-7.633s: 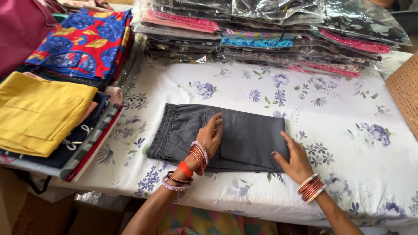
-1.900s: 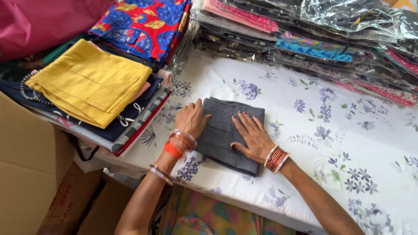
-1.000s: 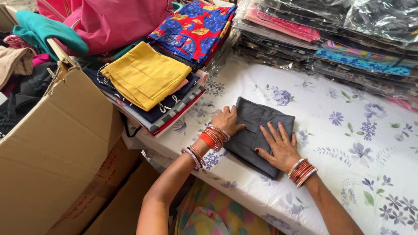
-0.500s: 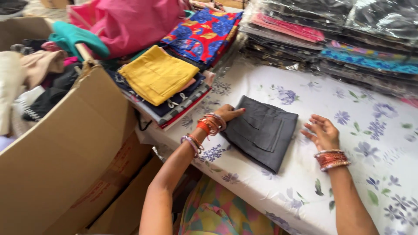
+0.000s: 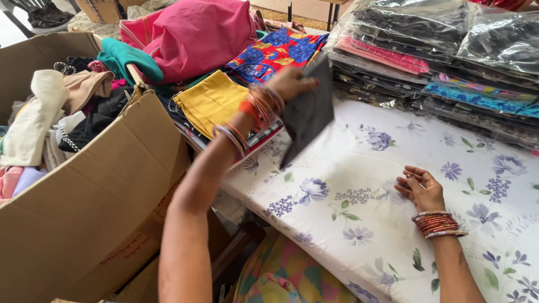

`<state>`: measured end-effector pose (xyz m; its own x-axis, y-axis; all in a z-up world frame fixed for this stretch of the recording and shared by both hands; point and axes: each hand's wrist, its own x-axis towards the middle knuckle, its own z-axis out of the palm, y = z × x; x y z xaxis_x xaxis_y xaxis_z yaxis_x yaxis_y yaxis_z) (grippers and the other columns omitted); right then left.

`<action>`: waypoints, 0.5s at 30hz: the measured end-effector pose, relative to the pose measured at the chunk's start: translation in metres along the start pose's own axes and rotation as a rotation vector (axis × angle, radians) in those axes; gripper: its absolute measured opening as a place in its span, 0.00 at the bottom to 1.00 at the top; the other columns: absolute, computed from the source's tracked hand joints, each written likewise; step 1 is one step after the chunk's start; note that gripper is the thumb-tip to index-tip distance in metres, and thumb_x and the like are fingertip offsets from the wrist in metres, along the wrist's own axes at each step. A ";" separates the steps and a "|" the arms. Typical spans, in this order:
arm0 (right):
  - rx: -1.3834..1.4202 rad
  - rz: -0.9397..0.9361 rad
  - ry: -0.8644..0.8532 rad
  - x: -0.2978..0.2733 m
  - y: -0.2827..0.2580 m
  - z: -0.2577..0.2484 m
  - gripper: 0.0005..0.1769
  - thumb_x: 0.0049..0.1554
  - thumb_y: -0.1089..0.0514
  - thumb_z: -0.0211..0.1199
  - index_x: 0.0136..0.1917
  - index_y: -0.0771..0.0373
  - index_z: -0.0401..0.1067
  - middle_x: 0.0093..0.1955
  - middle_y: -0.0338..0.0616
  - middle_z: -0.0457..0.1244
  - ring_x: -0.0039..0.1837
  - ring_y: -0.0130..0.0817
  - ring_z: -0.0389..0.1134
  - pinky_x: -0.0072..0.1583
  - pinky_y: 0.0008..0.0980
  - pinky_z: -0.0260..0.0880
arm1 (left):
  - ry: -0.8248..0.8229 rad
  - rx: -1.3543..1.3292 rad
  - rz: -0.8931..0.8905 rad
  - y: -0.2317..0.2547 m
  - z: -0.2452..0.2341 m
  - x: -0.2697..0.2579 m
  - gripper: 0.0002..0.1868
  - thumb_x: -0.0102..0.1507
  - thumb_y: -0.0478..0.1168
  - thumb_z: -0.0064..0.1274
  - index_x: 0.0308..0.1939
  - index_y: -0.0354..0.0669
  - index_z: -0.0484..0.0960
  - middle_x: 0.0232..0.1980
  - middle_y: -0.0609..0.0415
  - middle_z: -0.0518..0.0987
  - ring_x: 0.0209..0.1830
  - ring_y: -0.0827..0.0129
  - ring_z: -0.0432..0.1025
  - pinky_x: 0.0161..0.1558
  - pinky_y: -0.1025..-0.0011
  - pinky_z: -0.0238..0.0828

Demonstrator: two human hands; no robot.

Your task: Fold various pairs of pants on a table.

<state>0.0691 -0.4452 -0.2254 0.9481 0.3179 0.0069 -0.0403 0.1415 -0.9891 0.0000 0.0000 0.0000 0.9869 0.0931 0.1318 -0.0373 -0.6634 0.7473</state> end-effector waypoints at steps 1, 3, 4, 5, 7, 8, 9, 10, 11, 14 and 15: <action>-0.017 0.007 0.000 -0.001 -0.001 0.001 0.17 0.65 0.65 0.53 0.67 0.72 0.64 0.65 0.53 0.61 0.60 0.41 0.69 0.60 0.41 0.77 | 0.061 0.121 0.054 0.005 -0.023 0.001 0.24 0.63 0.57 0.57 0.46 0.38 0.86 0.37 0.51 0.85 0.35 0.67 0.80 0.40 0.65 0.76; -0.032 0.015 -0.003 -0.001 -0.001 0.000 0.17 0.65 0.65 0.53 0.67 0.72 0.64 0.65 0.53 0.61 0.60 0.41 0.69 0.60 0.41 0.77 | 0.122 0.244 0.104 0.025 -0.062 -0.011 0.22 0.64 0.56 0.56 0.48 0.40 0.85 0.39 0.49 0.86 0.38 0.64 0.82 0.43 0.64 0.77; -0.052 0.009 -0.004 -0.001 0.001 -0.001 0.17 0.65 0.67 0.53 0.67 0.72 0.65 0.65 0.53 0.61 0.60 0.41 0.69 0.60 0.40 0.77 | 0.225 0.437 -0.001 0.040 -0.079 -0.024 0.21 0.66 0.55 0.54 0.51 0.43 0.84 0.44 0.45 0.84 0.43 0.57 0.80 0.47 0.59 0.75; -0.073 0.004 -0.007 0.000 0.003 -0.002 0.18 0.64 0.68 0.53 0.67 0.73 0.65 0.65 0.54 0.61 0.61 0.42 0.69 0.61 0.40 0.76 | 0.327 0.629 -0.111 0.055 -0.096 -0.038 0.20 0.67 0.55 0.52 0.54 0.46 0.83 0.49 0.42 0.82 0.49 0.50 0.77 0.52 0.54 0.72; -0.071 -0.009 -0.022 0.000 0.005 -0.003 0.17 0.64 0.68 0.53 0.67 0.73 0.65 0.65 0.54 0.61 0.61 0.42 0.69 0.61 0.40 0.76 | 0.342 0.694 -0.189 0.055 -0.112 -0.051 0.20 0.69 0.55 0.49 0.55 0.45 0.81 0.51 0.42 0.82 0.51 0.49 0.77 0.53 0.53 0.72; -0.071 -0.025 -0.032 0.000 0.006 -0.003 0.17 0.64 0.68 0.53 0.67 0.73 0.65 0.65 0.54 0.61 0.61 0.42 0.69 0.61 0.40 0.76 | 0.356 0.756 -0.262 0.054 -0.119 -0.058 0.20 0.70 0.54 0.47 0.55 0.44 0.80 0.52 0.41 0.81 0.53 0.48 0.76 0.54 0.51 0.71; -0.071 -0.024 -0.036 -0.001 0.005 -0.002 0.17 0.64 0.68 0.53 0.67 0.73 0.65 0.65 0.54 0.61 0.61 0.42 0.69 0.61 0.40 0.76 | 0.357 0.756 -0.266 0.047 -0.124 -0.058 0.20 0.70 0.54 0.47 0.55 0.44 0.80 0.52 0.41 0.81 0.53 0.48 0.76 0.54 0.51 0.71; -0.085 -0.022 -0.023 -0.001 0.004 -0.001 0.17 0.64 0.68 0.54 0.66 0.74 0.65 0.65 0.53 0.61 0.61 0.42 0.69 0.61 0.40 0.76 | 0.354 0.777 -0.274 0.039 -0.129 -0.059 0.19 0.71 0.53 0.46 0.56 0.44 0.79 0.52 0.41 0.81 0.53 0.47 0.76 0.54 0.51 0.71; -0.101 -0.022 -0.008 -0.002 0.003 -0.002 0.17 0.64 0.69 0.54 0.66 0.74 0.65 0.65 0.53 0.61 0.61 0.42 0.69 0.62 0.40 0.76 | 0.351 0.796 -0.279 0.032 -0.132 -0.059 0.18 0.71 0.52 0.45 0.56 0.44 0.79 0.53 0.41 0.80 0.54 0.47 0.75 0.54 0.50 0.71; -0.108 -0.023 -0.008 -0.002 0.004 -0.003 0.17 0.63 0.69 0.54 0.66 0.74 0.65 0.65 0.52 0.61 0.60 0.42 0.69 0.61 0.40 0.76 | 0.351 0.761 -0.304 0.024 -0.137 -0.058 0.18 0.71 0.50 0.45 0.56 0.44 0.78 0.53 0.40 0.80 0.54 0.47 0.75 0.54 0.50 0.70; -0.113 -0.026 -0.006 -0.002 0.003 -0.004 0.17 0.63 0.69 0.54 0.66 0.74 0.65 0.65 0.52 0.61 0.60 0.42 0.69 0.61 0.40 0.76 | 0.351 0.756 -0.301 0.021 -0.140 -0.054 0.18 0.71 0.50 0.45 0.56 0.44 0.78 0.53 0.40 0.80 0.54 0.47 0.75 0.54 0.50 0.70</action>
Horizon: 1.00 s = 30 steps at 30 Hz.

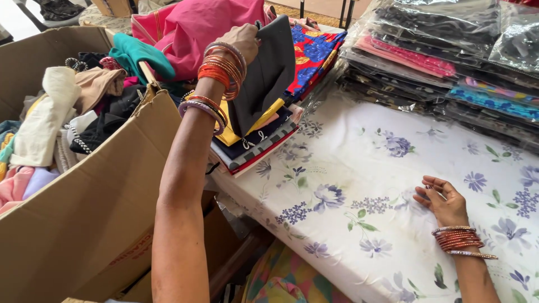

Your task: Fold various pairs of pants on a table.

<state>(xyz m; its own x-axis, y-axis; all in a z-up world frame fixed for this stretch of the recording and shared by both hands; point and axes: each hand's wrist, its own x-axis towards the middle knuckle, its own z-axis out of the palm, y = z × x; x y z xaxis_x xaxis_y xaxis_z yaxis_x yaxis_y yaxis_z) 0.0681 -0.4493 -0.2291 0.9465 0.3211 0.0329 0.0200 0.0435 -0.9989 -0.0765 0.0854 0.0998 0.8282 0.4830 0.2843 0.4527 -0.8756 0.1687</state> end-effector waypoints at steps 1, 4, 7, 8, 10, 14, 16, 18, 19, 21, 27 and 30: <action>-0.006 0.010 0.008 0.000 -0.001 -0.001 0.17 0.64 0.69 0.54 0.66 0.74 0.66 0.65 0.52 0.61 0.61 0.42 0.69 0.61 0.40 0.76 | 0.003 -0.031 0.008 -0.003 0.001 0.005 0.17 0.70 0.50 0.46 0.56 0.45 0.79 0.53 0.40 0.80 0.54 0.47 0.75 0.55 0.51 0.70; -0.018 0.023 0.015 -0.002 -0.002 -0.001 0.16 0.64 0.68 0.54 0.65 0.73 0.66 0.64 0.52 0.62 0.61 0.42 0.69 0.61 0.40 0.74 | -0.002 -0.075 0.038 -0.029 0.014 0.036 0.16 0.69 0.49 0.49 0.55 0.47 0.80 0.54 0.40 0.80 0.54 0.48 0.75 0.55 0.52 0.70; -0.027 0.016 0.020 -0.004 -0.002 -0.001 0.16 0.64 0.68 0.54 0.65 0.74 0.65 0.65 0.52 0.62 0.61 0.42 0.69 0.61 0.40 0.74 | 0.003 -0.051 0.039 -0.047 0.018 0.033 0.14 0.67 0.46 0.53 0.54 0.47 0.82 0.54 0.39 0.80 0.55 0.48 0.75 0.55 0.53 0.71; -0.031 0.005 0.025 -0.004 -0.002 -0.001 0.16 0.64 0.68 0.54 0.65 0.74 0.65 0.65 0.52 0.61 0.61 0.42 0.69 0.61 0.40 0.76 | 0.017 -0.014 0.020 -0.049 0.016 0.027 0.13 0.67 0.44 0.55 0.53 0.46 0.83 0.53 0.39 0.81 0.55 0.47 0.75 0.55 0.53 0.72; -0.050 0.006 0.033 -0.004 -0.001 -0.002 0.16 0.64 0.69 0.53 0.65 0.74 0.65 0.65 0.53 0.62 0.61 0.43 0.69 0.61 0.40 0.76 | 0.043 0.033 -0.067 -0.068 0.035 0.034 0.12 0.65 0.42 0.56 0.51 0.46 0.84 0.53 0.40 0.81 0.55 0.47 0.75 0.54 0.51 0.71; -0.103 0.026 0.049 -0.007 -0.004 -0.001 0.16 0.64 0.69 0.52 0.65 0.75 0.65 0.66 0.55 0.62 0.62 0.45 0.69 0.60 0.39 0.76 | 0.070 0.174 -0.341 -0.117 0.088 0.049 0.10 0.63 0.37 0.56 0.48 0.48 0.86 0.53 0.43 0.83 0.55 0.49 0.77 0.60 0.42 0.60; -0.142 0.036 0.058 -0.011 -0.011 0.002 0.16 0.64 0.69 0.52 0.65 0.75 0.65 0.66 0.55 0.62 0.62 0.45 0.69 0.60 0.39 0.76 | 0.047 0.192 -0.392 -0.129 0.102 0.051 0.10 0.65 0.38 0.54 0.48 0.49 0.87 0.54 0.44 0.83 0.56 0.49 0.77 0.63 0.38 0.54; -0.180 0.054 0.065 -0.014 -0.015 0.004 0.16 0.64 0.68 0.52 0.65 0.75 0.66 0.66 0.55 0.63 0.62 0.45 0.69 0.60 0.39 0.76 | 0.018 0.215 -0.444 -0.143 0.120 0.057 0.11 0.66 0.38 0.52 0.48 0.50 0.88 0.54 0.45 0.84 0.57 0.50 0.77 0.66 0.35 0.48; -0.187 0.054 0.065 -0.015 -0.015 0.004 0.16 0.64 0.68 0.53 0.65 0.75 0.66 0.66 0.55 0.63 0.62 0.45 0.69 0.60 0.40 0.76 | -0.019 0.205 -0.446 -0.151 0.130 0.062 0.11 0.66 0.37 0.52 0.49 0.51 0.88 0.55 0.46 0.83 0.59 0.51 0.75 0.66 0.34 0.46; -0.196 0.062 0.062 -0.017 -0.014 0.003 0.17 0.64 0.68 0.53 0.65 0.75 0.66 0.66 0.55 0.63 0.62 0.45 0.69 0.61 0.40 0.76 | -0.063 0.197 -0.451 -0.165 0.152 0.068 0.12 0.65 0.37 0.51 0.49 0.51 0.87 0.55 0.47 0.82 0.61 0.53 0.74 0.65 0.33 0.45; -0.207 0.045 0.085 -0.020 -0.018 0.002 0.16 0.65 0.67 0.53 0.65 0.74 0.66 0.67 0.56 0.63 0.64 0.45 0.69 0.61 0.41 0.75 | 0.363 0.286 -0.209 -0.170 0.194 0.092 0.12 0.65 0.38 0.51 0.52 0.51 0.80 0.48 0.46 0.82 0.55 0.52 0.76 0.58 0.37 0.53; -0.235 0.049 0.086 -0.020 -0.018 0.003 0.16 0.65 0.68 0.53 0.66 0.75 0.66 0.67 0.56 0.63 0.64 0.47 0.68 0.61 0.42 0.76 | 0.363 0.208 -0.015 -0.142 0.195 0.090 0.11 0.72 0.42 0.51 0.57 0.45 0.78 0.52 0.45 0.81 0.50 0.50 0.78 0.51 0.50 0.65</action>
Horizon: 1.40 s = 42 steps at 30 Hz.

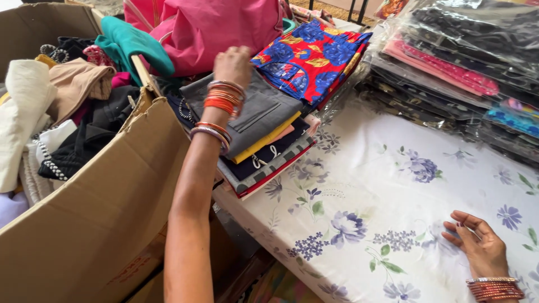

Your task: Fold various pairs of pants on a table.

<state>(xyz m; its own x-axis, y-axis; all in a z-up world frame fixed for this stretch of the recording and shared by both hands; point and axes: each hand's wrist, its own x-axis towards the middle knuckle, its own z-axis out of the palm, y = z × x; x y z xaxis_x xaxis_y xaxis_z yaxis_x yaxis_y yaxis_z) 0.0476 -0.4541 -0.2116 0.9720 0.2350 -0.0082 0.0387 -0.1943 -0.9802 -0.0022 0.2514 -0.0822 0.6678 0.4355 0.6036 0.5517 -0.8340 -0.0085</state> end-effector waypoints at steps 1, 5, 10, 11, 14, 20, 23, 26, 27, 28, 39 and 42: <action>-0.015 0.000 0.007 0.001 0.001 -0.001 0.17 0.65 0.67 0.53 0.66 0.75 0.65 0.67 0.57 0.63 0.64 0.47 0.68 0.61 0.43 0.76 | -0.107 -0.061 0.030 0.021 -0.029 -0.014 0.15 0.73 0.50 0.51 0.57 0.47 0.79 0.57 0.47 0.81 0.59 0.51 0.75 0.60 0.49 0.62; 0.001 -0.032 -0.013 0.002 0.010 -0.004 0.17 0.67 0.67 0.52 0.67 0.76 0.64 0.67 0.57 0.62 0.64 0.48 0.68 0.62 0.43 0.75 | -0.455 -0.019 -0.090 0.065 -0.097 -0.056 0.38 0.62 0.72 0.41 0.73 0.66 0.59 0.82 0.49 0.51 0.78 0.36 0.40 0.65 0.23 0.22; -0.081 -0.057 -0.002 0.002 0.006 0.000 0.16 0.67 0.69 0.51 0.66 0.78 0.64 0.67 0.60 0.62 0.65 0.50 0.68 0.63 0.45 0.72 | -0.597 -0.001 -0.206 0.051 -0.061 -0.067 0.45 0.62 0.77 0.32 0.80 0.73 0.47 0.85 0.58 0.32 0.82 0.35 0.23 0.66 0.21 0.13; -0.083 -0.064 0.015 0.002 0.007 0.002 0.16 0.67 0.69 0.51 0.67 0.79 0.64 0.67 0.61 0.61 0.66 0.50 0.68 0.62 0.45 0.70 | -0.584 -0.031 -0.202 0.050 -0.060 -0.066 0.45 0.62 0.77 0.32 0.80 0.74 0.48 0.85 0.59 0.32 0.82 0.36 0.24 0.66 0.20 0.13; -0.104 -0.065 0.013 0.011 0.015 -0.001 0.16 0.68 0.70 0.50 0.67 0.79 0.63 0.68 0.64 0.61 0.65 0.52 0.67 0.64 0.45 0.74 | -0.610 -0.048 -0.224 0.053 -0.068 -0.064 0.44 0.63 0.77 0.32 0.81 0.74 0.47 0.86 0.60 0.31 0.83 0.37 0.22 0.67 0.22 0.10; -0.185 -0.130 -0.019 0.022 0.025 -0.005 0.14 0.69 0.72 0.47 0.66 0.81 0.62 0.65 0.67 0.60 0.65 0.56 0.67 0.61 0.47 0.71 | -0.529 -0.136 -0.145 0.049 -0.072 -0.035 0.23 0.66 0.59 0.52 0.57 0.54 0.84 0.63 0.50 0.82 0.64 0.52 0.76 0.60 0.42 0.72; -0.208 -0.167 0.019 0.025 0.028 -0.003 0.14 0.70 0.73 0.47 0.67 0.82 0.63 0.65 0.69 0.60 0.64 0.58 0.68 0.62 0.47 0.71 | -0.203 -0.079 0.058 0.039 -0.091 -0.023 0.08 0.63 0.45 0.60 0.39 0.47 0.87 0.41 0.46 0.85 0.42 0.53 0.81 0.42 0.55 0.79; -0.217 -0.181 0.021 0.037 0.042 -0.008 0.14 0.71 0.73 0.48 0.67 0.82 0.62 0.65 0.69 0.60 0.64 0.57 0.68 0.61 0.48 0.71 | -0.023 0.089 0.028 0.006 -0.126 -0.009 0.04 0.61 0.36 0.57 0.37 0.47 0.86 0.39 0.45 0.85 0.39 0.54 0.82 0.37 0.57 0.79; -0.215 -0.182 0.018 0.041 0.046 -0.009 0.14 0.71 0.73 0.48 0.67 0.82 0.62 0.65 0.69 0.60 0.64 0.57 0.68 0.61 0.48 0.71 | -0.022 0.092 0.026 -0.014 -0.139 -0.011 0.04 0.61 0.36 0.57 0.37 0.47 0.86 0.39 0.45 0.85 0.39 0.54 0.82 0.37 0.57 0.79; -0.214 -0.201 0.002 0.044 0.050 -0.011 0.14 0.71 0.73 0.48 0.67 0.82 0.61 0.65 0.68 0.60 0.65 0.57 0.68 0.61 0.47 0.71 | 0.066 0.144 -0.007 -0.034 -0.152 -0.012 0.05 0.58 0.34 0.57 0.37 0.46 0.86 0.37 0.46 0.85 0.37 0.54 0.82 0.33 0.58 0.79; -0.146 -0.204 0.013 0.028 0.031 0.000 0.15 0.70 0.72 0.50 0.68 0.81 0.62 0.65 0.67 0.62 0.64 0.52 0.68 0.63 0.43 0.70 | 0.220 0.416 -0.283 -0.273 -0.217 -0.089 0.21 0.54 0.35 0.54 0.52 0.47 0.79 0.43 0.52 0.85 0.50 0.51 0.76 0.44 0.41 0.69; -0.153 -0.171 0.017 0.025 0.028 0.001 0.15 0.71 0.70 0.51 0.68 0.80 0.63 0.64 0.66 0.63 0.63 0.51 0.69 0.64 0.42 0.74 | 0.070 0.284 -0.400 -0.280 -0.230 -0.113 0.24 0.63 0.35 0.49 0.65 0.51 0.70 0.52 0.48 0.83 0.54 0.50 0.74 0.46 0.40 0.68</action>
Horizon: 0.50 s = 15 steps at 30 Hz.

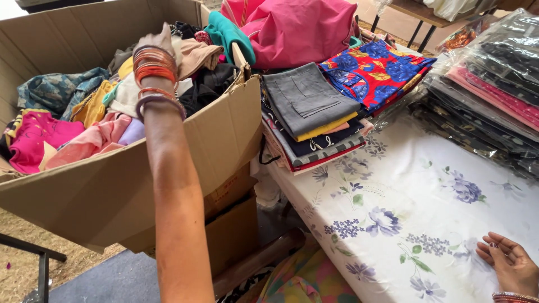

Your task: Fold various pairs of pants on a table.

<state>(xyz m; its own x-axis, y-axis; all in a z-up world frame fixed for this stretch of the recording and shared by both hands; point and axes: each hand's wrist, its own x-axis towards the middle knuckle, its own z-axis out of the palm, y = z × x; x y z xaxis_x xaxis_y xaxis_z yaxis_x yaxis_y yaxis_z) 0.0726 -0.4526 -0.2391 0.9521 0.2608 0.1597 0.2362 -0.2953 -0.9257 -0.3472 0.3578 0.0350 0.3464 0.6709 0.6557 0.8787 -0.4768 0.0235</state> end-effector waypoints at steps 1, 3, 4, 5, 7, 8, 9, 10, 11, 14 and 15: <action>-0.006 0.003 0.001 -0.001 0.000 0.000 0.15 0.71 0.69 0.51 0.68 0.79 0.64 0.64 0.65 0.63 0.63 0.50 0.69 0.64 0.41 0.74 | -0.152 -0.041 -0.018 -0.001 -0.008 -0.004 0.23 0.64 0.38 0.50 0.65 0.48 0.71 0.52 0.41 0.80 0.54 0.44 0.73 0.49 0.44 0.69; -0.015 0.004 0.001 -0.003 -0.002 0.000 0.15 0.71 0.69 0.52 0.68 0.79 0.64 0.65 0.64 0.63 0.63 0.49 0.69 0.64 0.41 0.74 | -0.307 -0.084 -0.038 -0.001 -0.019 -0.011 0.23 0.65 0.41 0.52 0.65 0.45 0.71 0.52 0.33 0.78 0.54 0.39 0.72 0.52 0.49 0.70; -0.036 -0.011 -0.005 -0.004 -0.003 -0.001 0.15 0.70 0.69 0.52 0.68 0.79 0.64 0.64 0.64 0.64 0.62 0.49 0.69 0.63 0.41 0.74 | -0.323 -0.104 -0.043 0.001 -0.024 -0.013 0.21 0.63 0.40 0.53 0.61 0.47 0.75 0.54 0.34 0.76 0.55 0.40 0.72 0.52 0.50 0.70; -0.057 -0.027 -0.012 -0.005 -0.005 -0.002 0.15 0.70 0.69 0.52 0.68 0.79 0.65 0.64 0.65 0.64 0.62 0.49 0.70 0.63 0.41 0.74 | -0.340 -0.125 -0.048 0.003 -0.028 -0.014 0.19 0.61 0.39 0.55 0.57 0.48 0.79 0.56 0.35 0.74 0.56 0.40 0.71 0.53 0.52 0.71; -0.054 -0.026 -0.008 -0.004 -0.004 -0.002 0.14 0.70 0.69 0.52 0.66 0.79 0.65 0.64 0.65 0.64 0.62 0.48 0.70 0.63 0.41 0.74 | -0.286 -0.124 -0.053 -0.006 -0.007 0.000 0.15 0.60 0.39 0.57 0.51 0.51 0.83 0.54 0.38 0.76 0.54 0.43 0.73 0.51 0.52 0.71; -0.048 -0.023 -0.006 -0.004 -0.003 -0.001 0.12 0.70 0.70 0.53 0.65 0.80 0.65 0.63 0.65 0.65 0.62 0.48 0.70 0.64 0.40 0.74 | -0.232 -0.120 -0.056 -0.011 0.002 0.006 0.11 0.59 0.40 0.59 0.46 0.53 0.87 0.51 0.41 0.77 0.51 0.46 0.75 0.50 0.53 0.72; -0.048 -0.022 -0.007 -0.003 -0.002 -0.001 0.12 0.70 0.70 0.53 0.65 0.80 0.65 0.63 0.65 0.65 0.62 0.48 0.70 0.64 0.40 0.74 | -0.232 -0.119 -0.056 -0.015 0.005 0.013 0.11 0.59 0.40 0.59 0.46 0.53 0.87 0.51 0.41 0.77 0.51 0.46 0.75 0.50 0.53 0.72; -0.050 -0.029 -0.015 -0.003 -0.001 -0.001 0.12 0.70 0.69 0.53 0.65 0.80 0.65 0.63 0.65 0.65 0.62 0.48 0.70 0.63 0.40 0.74 | 0.048 0.043 -0.010 -0.018 0.008 0.019 0.05 0.62 0.39 0.60 0.41 0.48 0.86 0.42 0.44 0.80 0.44 0.51 0.78 0.41 0.55 0.74; -0.051 -0.035 -0.023 -0.003 0.000 -0.001 0.12 0.70 0.69 0.53 0.64 0.80 0.65 0.63 0.65 0.65 0.62 0.48 0.70 0.63 0.40 0.74 | 0.331 0.204 0.032 -0.021 0.010 0.026 0.04 0.65 0.39 0.61 0.37 0.43 0.85 0.34 0.48 0.82 0.36 0.56 0.80 0.31 0.58 0.75; -0.056 -0.012 -0.017 -0.006 -0.005 0.000 0.15 0.69 0.70 0.53 0.67 0.78 0.66 0.63 0.64 0.65 0.61 0.48 0.70 0.64 0.40 0.74 | 0.316 0.135 0.092 -0.017 -0.005 0.035 0.04 0.65 0.39 0.61 0.37 0.42 0.85 0.34 0.48 0.82 0.36 0.56 0.80 0.31 0.58 0.75; -0.055 -0.010 -0.017 -0.004 -0.001 -0.001 0.15 0.69 0.70 0.53 0.67 0.78 0.66 0.63 0.64 0.65 0.61 0.48 0.70 0.64 0.40 0.74 | 0.309 0.100 0.120 -0.010 -0.013 0.031 0.04 0.64 0.38 0.60 0.38 0.42 0.85 0.34 0.48 0.82 0.35 0.56 0.80 0.31 0.58 0.75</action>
<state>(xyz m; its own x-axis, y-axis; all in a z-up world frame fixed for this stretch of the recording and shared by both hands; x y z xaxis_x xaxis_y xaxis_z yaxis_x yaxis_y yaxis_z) 0.0691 -0.4544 -0.2384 0.9463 0.2794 0.1628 0.2566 -0.3423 -0.9039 -0.3493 0.3757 0.0646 0.3468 0.4026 0.8471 0.8709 -0.4736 -0.1314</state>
